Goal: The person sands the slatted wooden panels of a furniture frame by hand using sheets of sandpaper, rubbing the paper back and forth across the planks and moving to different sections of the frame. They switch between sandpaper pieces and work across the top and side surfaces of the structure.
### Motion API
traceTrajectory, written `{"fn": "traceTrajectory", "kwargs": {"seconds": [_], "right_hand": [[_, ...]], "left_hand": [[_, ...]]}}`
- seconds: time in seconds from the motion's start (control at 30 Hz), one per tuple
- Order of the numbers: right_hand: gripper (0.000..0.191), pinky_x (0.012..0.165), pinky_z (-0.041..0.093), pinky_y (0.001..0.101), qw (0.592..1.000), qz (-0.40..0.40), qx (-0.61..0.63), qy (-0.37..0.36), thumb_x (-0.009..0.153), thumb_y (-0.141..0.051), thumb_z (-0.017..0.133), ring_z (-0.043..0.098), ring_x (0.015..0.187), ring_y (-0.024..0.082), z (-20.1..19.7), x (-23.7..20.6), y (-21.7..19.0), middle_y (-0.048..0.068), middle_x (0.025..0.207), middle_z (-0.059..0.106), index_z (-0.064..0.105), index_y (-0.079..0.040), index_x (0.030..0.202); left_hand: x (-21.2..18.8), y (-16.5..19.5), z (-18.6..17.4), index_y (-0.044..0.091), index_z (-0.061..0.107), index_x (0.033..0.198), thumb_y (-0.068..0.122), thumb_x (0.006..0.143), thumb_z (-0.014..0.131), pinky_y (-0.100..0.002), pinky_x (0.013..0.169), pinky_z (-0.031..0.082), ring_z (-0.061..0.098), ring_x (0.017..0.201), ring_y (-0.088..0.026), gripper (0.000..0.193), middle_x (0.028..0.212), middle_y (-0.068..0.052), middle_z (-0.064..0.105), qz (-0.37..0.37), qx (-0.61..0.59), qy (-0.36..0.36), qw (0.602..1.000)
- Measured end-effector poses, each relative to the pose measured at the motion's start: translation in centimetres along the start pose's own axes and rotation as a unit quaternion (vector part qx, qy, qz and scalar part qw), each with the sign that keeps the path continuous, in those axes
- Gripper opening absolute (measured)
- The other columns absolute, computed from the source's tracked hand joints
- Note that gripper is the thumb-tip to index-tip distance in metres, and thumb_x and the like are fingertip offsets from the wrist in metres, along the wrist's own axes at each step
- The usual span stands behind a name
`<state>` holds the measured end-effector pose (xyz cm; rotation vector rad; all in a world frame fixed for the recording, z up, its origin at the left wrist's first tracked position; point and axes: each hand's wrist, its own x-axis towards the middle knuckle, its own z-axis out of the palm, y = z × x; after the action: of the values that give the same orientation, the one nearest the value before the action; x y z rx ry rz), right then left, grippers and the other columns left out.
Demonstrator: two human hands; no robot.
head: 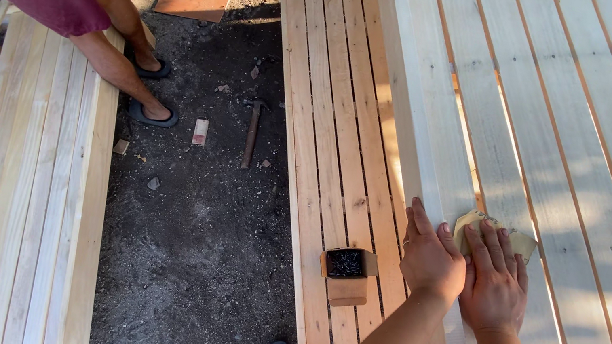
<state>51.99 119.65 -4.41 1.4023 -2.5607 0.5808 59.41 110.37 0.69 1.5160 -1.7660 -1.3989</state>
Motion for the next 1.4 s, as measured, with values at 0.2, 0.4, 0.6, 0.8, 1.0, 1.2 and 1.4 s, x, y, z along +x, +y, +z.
{"fn": "traceTrajectory", "kwargs": {"seconds": [0.2, 0.4, 0.6, 0.8, 1.0, 1.2, 1.4], "right_hand": [[0.049, 0.123, 0.030, 0.0484, 1.000, -0.004, 0.004, -0.002, 0.102, -0.028, 0.047, 0.040, 0.152, 0.023, 0.0, 0.1, 0.1, -0.002, 0.163, 0.046, 0.053, -0.029, 0.151], [0.051, 0.123, 0.028, 0.0491, 1.000, -0.002, -0.006, -0.014, 0.101, -0.029, 0.048, 0.039, 0.153, 0.024, 0.4, 0.8, 0.1, -0.001, 0.163, 0.046, 0.053, -0.029, 0.151], [0.050, 0.123, 0.027, 0.0517, 1.000, -0.007, 0.001, -0.017, 0.102, -0.032, 0.045, 0.037, 0.153, 0.027, 0.9, 0.9, 0.3, 0.001, 0.163, 0.044, 0.052, -0.027, 0.152], [0.057, 0.118, 0.024, 0.0556, 0.998, -0.032, -0.010, -0.049, 0.102, -0.033, 0.045, 0.033, 0.151, 0.033, 0.3, 1.2, 0.3, 0.007, 0.166, 0.037, 0.041, -0.022, 0.157], [0.062, 0.119, 0.025, 0.0575, 0.994, -0.071, 0.018, -0.076, 0.101, -0.033, 0.040, 0.031, 0.152, 0.035, -1.4, -0.7, 0.9, 0.009, 0.166, 0.035, 0.036, -0.018, 0.160], [0.060, 0.123, 0.021, 0.0566, 0.996, -0.025, -0.006, -0.089, 0.100, -0.034, 0.041, 0.027, 0.155, 0.031, -0.5, 0.4, 0.6, 0.004, 0.168, 0.031, 0.036, -0.024, 0.159], [0.061, 0.124, 0.016, 0.0547, 0.992, -0.032, -0.007, -0.120, 0.100, -0.036, 0.039, 0.019, 0.157, 0.027, 1.1, 4.9, 0.1, 0.000, 0.170, 0.025, 0.032, -0.025, 0.160]], "left_hand": [[0.3, -0.1, 0.1, 0.008, 0.020, 0.161, 0.031, 0.104, 0.043, -0.049, 0.110, 0.043, 0.042, 0.142, -0.040, 0.065, 0.165, -0.019, 0.031, -0.012, 0.004, -0.018, 1.000], [0.9, 0.3, -0.2, 0.011, 0.018, 0.163, 0.033, 0.104, 0.042, -0.049, 0.109, 0.043, 0.043, 0.143, -0.039, 0.067, 0.163, -0.018, 0.033, -0.015, 0.012, -0.004, 1.000], [1.1, 0.1, 0.0, 0.014, 0.019, 0.162, 0.034, 0.103, 0.040, -0.049, 0.103, 0.048, 0.053, 0.131, -0.039, 0.067, 0.165, -0.014, 0.034, -0.039, 0.036, -0.013, 0.998], [1.8, -0.6, 0.6, 0.016, 0.021, 0.161, 0.037, 0.101, 0.042, -0.051, 0.097, 0.050, 0.058, 0.125, -0.040, 0.066, 0.159, -0.014, 0.040, -0.037, 0.074, 0.018, 0.996], [4.5, 0.5, 0.7, 0.006, 0.041, 0.144, 0.044, 0.109, 0.037, -0.050, 0.091, 0.054, 0.069, 0.111, -0.036, 0.052, 0.129, -0.016, 0.068, -0.085, 0.054, 0.031, 0.994], [4.5, 0.5, 1.2, 0.014, 0.031, 0.157, 0.040, 0.104, 0.035, -0.050, 0.088, 0.056, 0.070, 0.106, -0.036, 0.059, 0.129, -0.015, 0.065, -0.050, 0.074, 0.063, 0.994], [4.7, 0.1, 1.0, 0.019, 0.037, 0.157, 0.045, 0.102, 0.038, -0.049, 0.091, 0.054, 0.067, 0.111, -0.035, 0.061, 0.131, -0.013, 0.064, -0.054, 0.061, 0.078, 0.994]]}}
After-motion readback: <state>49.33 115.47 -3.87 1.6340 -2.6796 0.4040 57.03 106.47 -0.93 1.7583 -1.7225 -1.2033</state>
